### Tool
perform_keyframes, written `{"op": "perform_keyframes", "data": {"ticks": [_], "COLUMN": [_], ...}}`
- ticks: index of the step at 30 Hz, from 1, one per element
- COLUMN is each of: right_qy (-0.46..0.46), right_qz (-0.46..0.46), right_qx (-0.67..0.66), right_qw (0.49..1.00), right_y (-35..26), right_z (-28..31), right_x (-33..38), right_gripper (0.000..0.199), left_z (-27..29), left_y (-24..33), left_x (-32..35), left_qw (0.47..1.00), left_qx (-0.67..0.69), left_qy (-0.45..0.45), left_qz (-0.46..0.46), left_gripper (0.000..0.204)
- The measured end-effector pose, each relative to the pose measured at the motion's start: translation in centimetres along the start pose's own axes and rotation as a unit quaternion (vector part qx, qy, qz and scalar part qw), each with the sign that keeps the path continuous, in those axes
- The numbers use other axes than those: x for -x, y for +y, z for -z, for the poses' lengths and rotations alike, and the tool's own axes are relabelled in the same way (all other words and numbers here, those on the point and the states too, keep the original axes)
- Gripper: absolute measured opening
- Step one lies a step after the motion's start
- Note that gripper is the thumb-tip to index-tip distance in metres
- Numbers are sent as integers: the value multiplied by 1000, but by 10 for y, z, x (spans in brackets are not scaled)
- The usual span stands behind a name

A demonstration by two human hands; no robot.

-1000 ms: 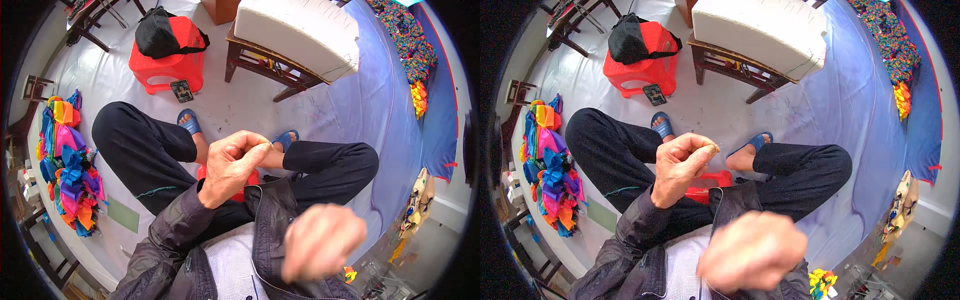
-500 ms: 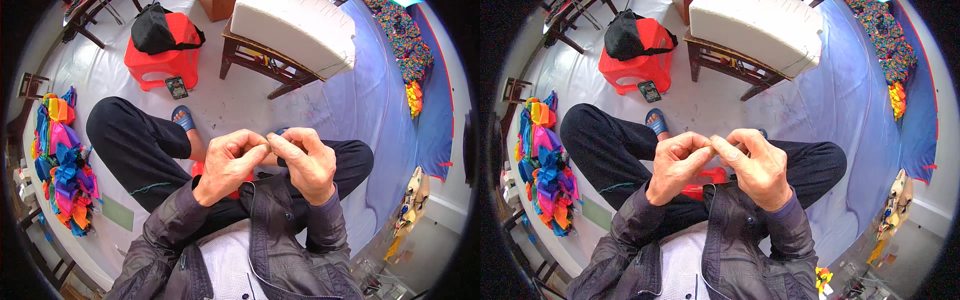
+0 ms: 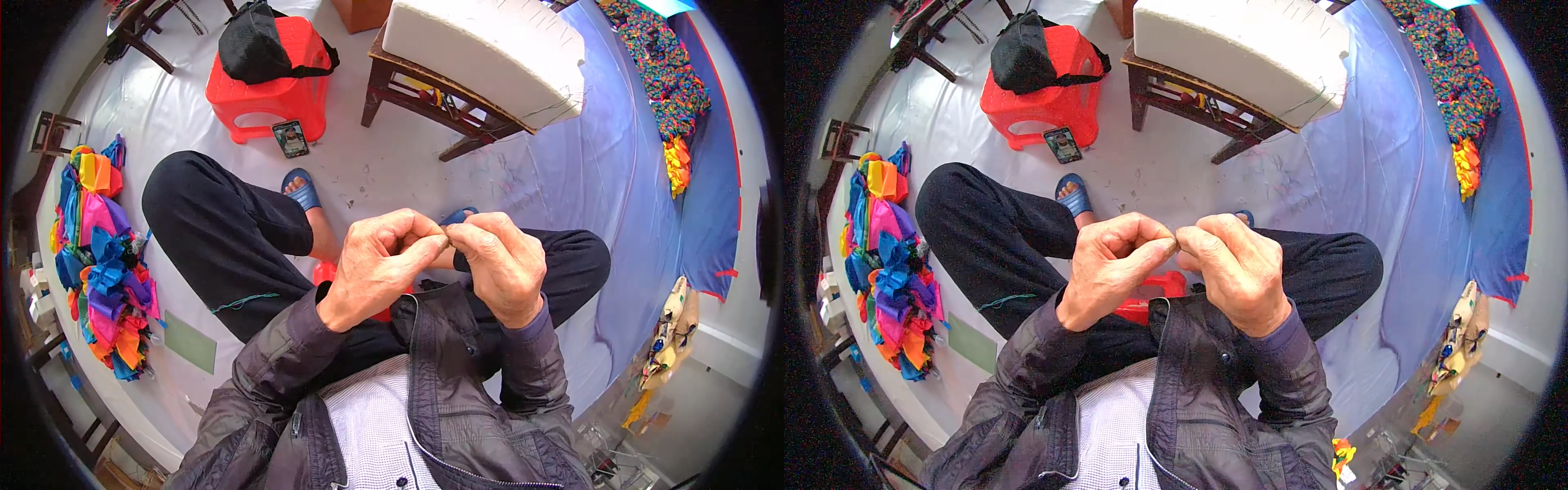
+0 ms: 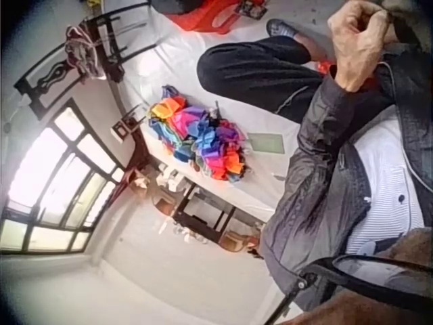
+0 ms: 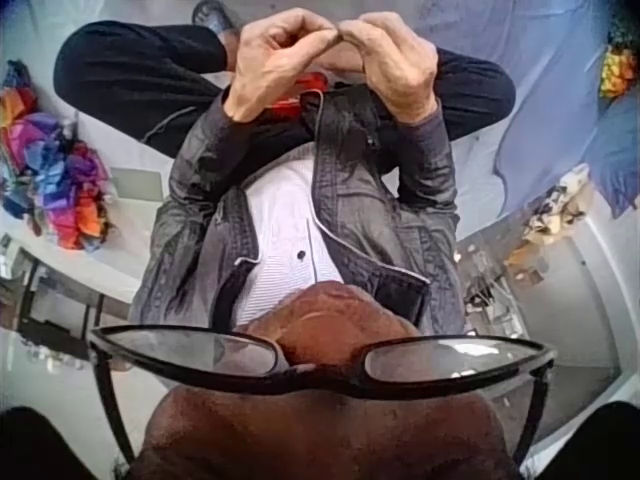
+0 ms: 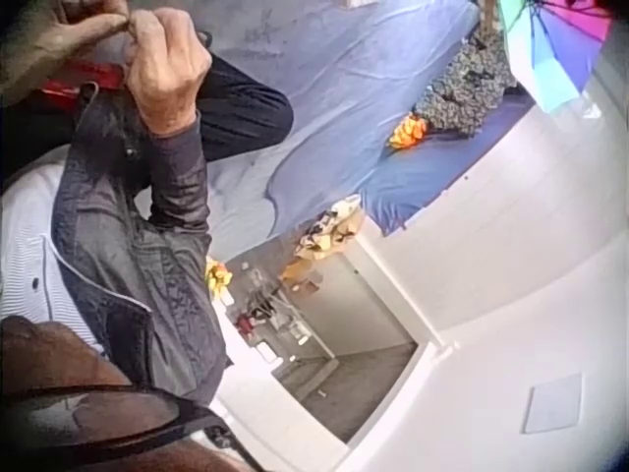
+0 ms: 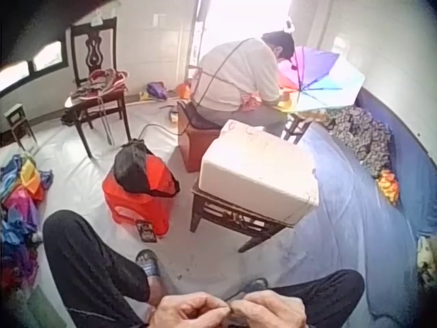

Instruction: Assembling red plastic components by threading a blue string through them.

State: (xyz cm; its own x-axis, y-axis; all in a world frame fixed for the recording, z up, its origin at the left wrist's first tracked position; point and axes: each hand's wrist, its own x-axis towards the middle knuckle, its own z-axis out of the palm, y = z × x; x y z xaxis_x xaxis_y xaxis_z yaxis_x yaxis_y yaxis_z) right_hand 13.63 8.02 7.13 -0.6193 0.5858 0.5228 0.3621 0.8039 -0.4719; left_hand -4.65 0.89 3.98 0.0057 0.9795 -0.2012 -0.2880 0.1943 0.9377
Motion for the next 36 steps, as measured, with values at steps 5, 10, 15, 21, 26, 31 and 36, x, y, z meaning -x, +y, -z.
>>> {"op": "perform_keyframes", "data": {"ticks": [5,10,15,21,26,31,36], "right_qy": [-1,-24,-17,-43,-75,-88,-105], "right_qz": [-3,-22,-32,-66,-107,-136,-352], "right_qx": [-3,16,-4,1,-30,-81,-280], "right_qw": [1000,999,999,997,991,983,887], "right_y": [-3,-7,-2,1,4,2,-1], "right_z": [-1,5,5,3,1,-1,2], "right_x": [-5,-5,5,15,27,36,50], "right_gripper": [25,18,16,16,8,7,2], "left_z": [0,-6,-12,-5,-4,-3,-3], "left_y": [2,0,-6,-22,-20,-28,-29], "left_x": [1,0,-2,-10,-9,-12,-12], "left_qw": [999,991,979,943,942,941,943], "left_qx": [-31,-103,-142,-218,-238,-239,-229], "left_qy": [13,22,45,32,19,-3,-19], "left_qz": [-28,-83,-140,-250,-237,-242,-243], "left_gripper": [9,10,13,16,16,15,16]}}
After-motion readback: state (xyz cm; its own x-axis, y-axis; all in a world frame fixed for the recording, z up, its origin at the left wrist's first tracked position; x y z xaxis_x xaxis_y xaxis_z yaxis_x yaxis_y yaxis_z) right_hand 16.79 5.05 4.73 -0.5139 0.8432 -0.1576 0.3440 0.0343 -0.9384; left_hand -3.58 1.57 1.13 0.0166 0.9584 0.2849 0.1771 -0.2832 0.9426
